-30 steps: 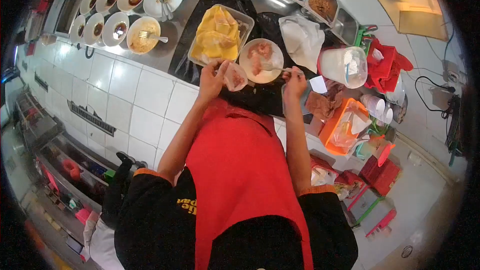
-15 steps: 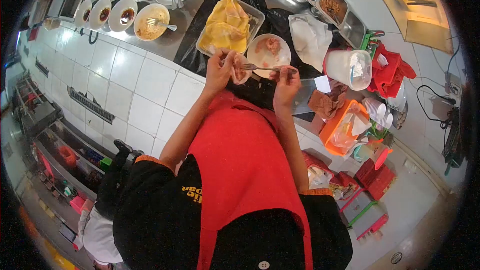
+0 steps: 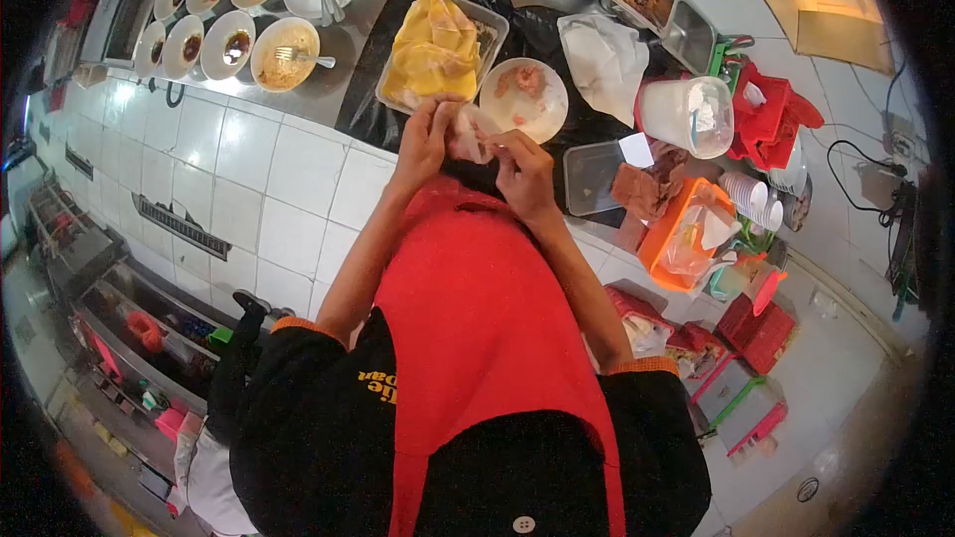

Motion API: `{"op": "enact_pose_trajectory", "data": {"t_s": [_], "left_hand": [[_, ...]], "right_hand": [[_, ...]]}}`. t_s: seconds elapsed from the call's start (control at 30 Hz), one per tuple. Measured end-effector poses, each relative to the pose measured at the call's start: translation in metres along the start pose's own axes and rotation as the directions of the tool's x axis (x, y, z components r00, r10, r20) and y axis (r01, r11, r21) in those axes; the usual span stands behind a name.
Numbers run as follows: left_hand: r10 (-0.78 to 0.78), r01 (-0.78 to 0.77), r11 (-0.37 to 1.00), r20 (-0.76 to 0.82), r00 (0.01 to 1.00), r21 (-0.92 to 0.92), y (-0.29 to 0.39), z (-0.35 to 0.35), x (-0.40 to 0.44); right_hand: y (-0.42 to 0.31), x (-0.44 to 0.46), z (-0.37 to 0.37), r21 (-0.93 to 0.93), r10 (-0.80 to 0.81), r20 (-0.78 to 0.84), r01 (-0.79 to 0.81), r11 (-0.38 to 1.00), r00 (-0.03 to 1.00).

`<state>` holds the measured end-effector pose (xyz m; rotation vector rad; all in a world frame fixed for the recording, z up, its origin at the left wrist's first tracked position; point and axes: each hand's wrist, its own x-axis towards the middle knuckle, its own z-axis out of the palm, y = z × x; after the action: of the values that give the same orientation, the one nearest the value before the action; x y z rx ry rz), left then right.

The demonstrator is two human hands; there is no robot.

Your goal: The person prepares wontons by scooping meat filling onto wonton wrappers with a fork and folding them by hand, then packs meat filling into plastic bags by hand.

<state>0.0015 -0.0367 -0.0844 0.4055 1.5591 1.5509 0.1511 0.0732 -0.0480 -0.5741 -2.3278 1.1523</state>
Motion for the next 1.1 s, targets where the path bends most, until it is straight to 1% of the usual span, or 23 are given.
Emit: {"op": "enact_pose_trajectory", "data": {"t_s": [0.03,0.07,0.1,0.13,0.17,0.2,0.27,0.33,0.37,0.43,0.57,0.63,0.7,0.73,0.77,0.8,0.83,0.9,0.93,0.97,1.0,1.07,1.1], "left_hand": [[-0.079,0.077,0.993,0.027,0.997,0.092,-0.001,-0.006,-0.002],[-0.077,0.075,0.993,0.023,0.997,0.090,-0.007,-0.010,-0.003],[0.186,-0.233,0.896,0.157,0.970,0.379,-0.015,-0.013,-0.004],[0.376,-0.516,0.633,0.354,0.856,0.576,-0.023,-0.015,-0.003],[0.376,-0.515,0.636,0.351,0.857,0.575,-0.025,-0.009,-0.008],[0.388,-0.532,0.559,0.367,0.846,0.636,-0.026,0.001,-0.015],[0.403,-0.548,0.474,0.384,0.831,0.689,-0.030,0.013,-0.012],[0.458,-0.611,0.460,0.417,0.785,0.645,-0.050,0.019,0.002],[0.479,-0.647,0.374,0.458,0.749,0.665,-0.062,0.018,0.013],[0.485,-0.655,0.369,0.465,0.741,0.659,-0.072,0.016,0.022],[0.547,-0.664,0.368,0.425,0.721,0.652,-0.069,0.018,0.024],[0.544,-0.641,0.391,0.396,0.740,0.661,-0.073,0.019,0.025],[0.541,-0.620,0.411,0.368,0.756,0.668,-0.069,0.019,0.024],[0.528,-0.606,0.455,0.350,0.774,0.653,-0.064,0.018,0.022],[0.514,-0.593,0.498,0.335,0.790,0.633,-0.059,0.019,0.020],[0.517,-0.601,0.494,0.342,0.784,0.629,-0.059,0.018,0.020],[0.515,-0.602,0.504,0.344,0.785,0.619,-0.060,0.017,0.020],[0.516,-0.609,0.510,0.351,0.781,0.607,-0.055,0.019,0.020],[0.518,-0.580,0.560,0.297,0.802,0.591,-0.047,0.021,0.015],[0.517,-0.549,0.607,0.240,0.822,0.574,-0.037,0.022,0.012],[0.517,-0.549,0.604,0.240,0.821,0.578,-0.025,0.023,0.008],[0.436,-0.434,0.688,0.147,0.888,0.582,-0.006,0.026,0.002],[0.435,-0.433,0.685,0.148,0.888,0.586,-0.004,0.026,0.003]], "right_hand": [[0.003,0.000,-0.002,0.033,0.034,-0.043,-0.032,0.999,0.999],[0.003,0.000,-0.004,0.033,0.030,-0.039,-0.029,0.999,0.999],[0.004,0.002,-0.007,0.055,0.035,-0.047,-0.033,0.998,0.998],[0.004,0.003,-0.009,0.075,0.040,-0.056,-0.036,0.997,0.998],[0.001,0.004,-0.011,0.073,0.040,-0.053,-0.036,0.997,0.998],[-0.002,0.005,-0.014,0.068,0.033,-0.040,-0.030,0.997,0.999],[-0.002,0.008,-0.015,0.061,0.022,-0.029,-0.020,0.998,0.999],[0.004,0.007,-0.013,0.025,0.015,-0.019,-0.014,1.000,1.000],[0.006,0.006,-0.011,0.019,0.014,-0.023,-0.013,1.000,1.000],[0.008,0.003,-0.009,0.076,0.007,-0.025,-0.005,0.997,1.000],[-0.006,0.001,-0.025,0.059,0.020,-0.069,-0.016,0.998,0.997],[-0.011,0.002,-0.042,-0.050,-0.147,-0.188,0.140,0.989,0.971],[-0.001,0.005,-0.069,-0.181,-0.206,-0.273,0.161,0.970,0.940],[0.006,0.008,-0.075,-0.183,-0.208,-0.278,0.161,0.970,0.938],[0.016,0.013,-0.080,-0.056,0.013,-0.385,-0.037,0.998,0.923],[0.026,0.019,-0.082,0.091,0.237,-0.460,-0.220,0.971,0.856],[0.045,0.024,-0.079,0.089,0.232,-0.468,-0.216,0.972,0.852],[0.094,0.029,-0.067,0.254,0.365,-0.562,-0.266,0.930,0.742],[0.108,0.029,-0.061,0.254,0.365,-0.565,-0.266,0.930,0.740],[0.120,0.031,-0.054,0.279,0.407,-0.591,-0.297,0.913,0.696],[0.128,0.030,-0.048,0.308,0.449,-0.613,-0.327,0.894,0.650],[0.134,0.028,-0.038,0.310,0.462,-0.580,-0.343,0.887,0.671],[0.134,0.029,-0.031,0.355,0.461,-0.590,-0.299,0.886,0.663]]}}
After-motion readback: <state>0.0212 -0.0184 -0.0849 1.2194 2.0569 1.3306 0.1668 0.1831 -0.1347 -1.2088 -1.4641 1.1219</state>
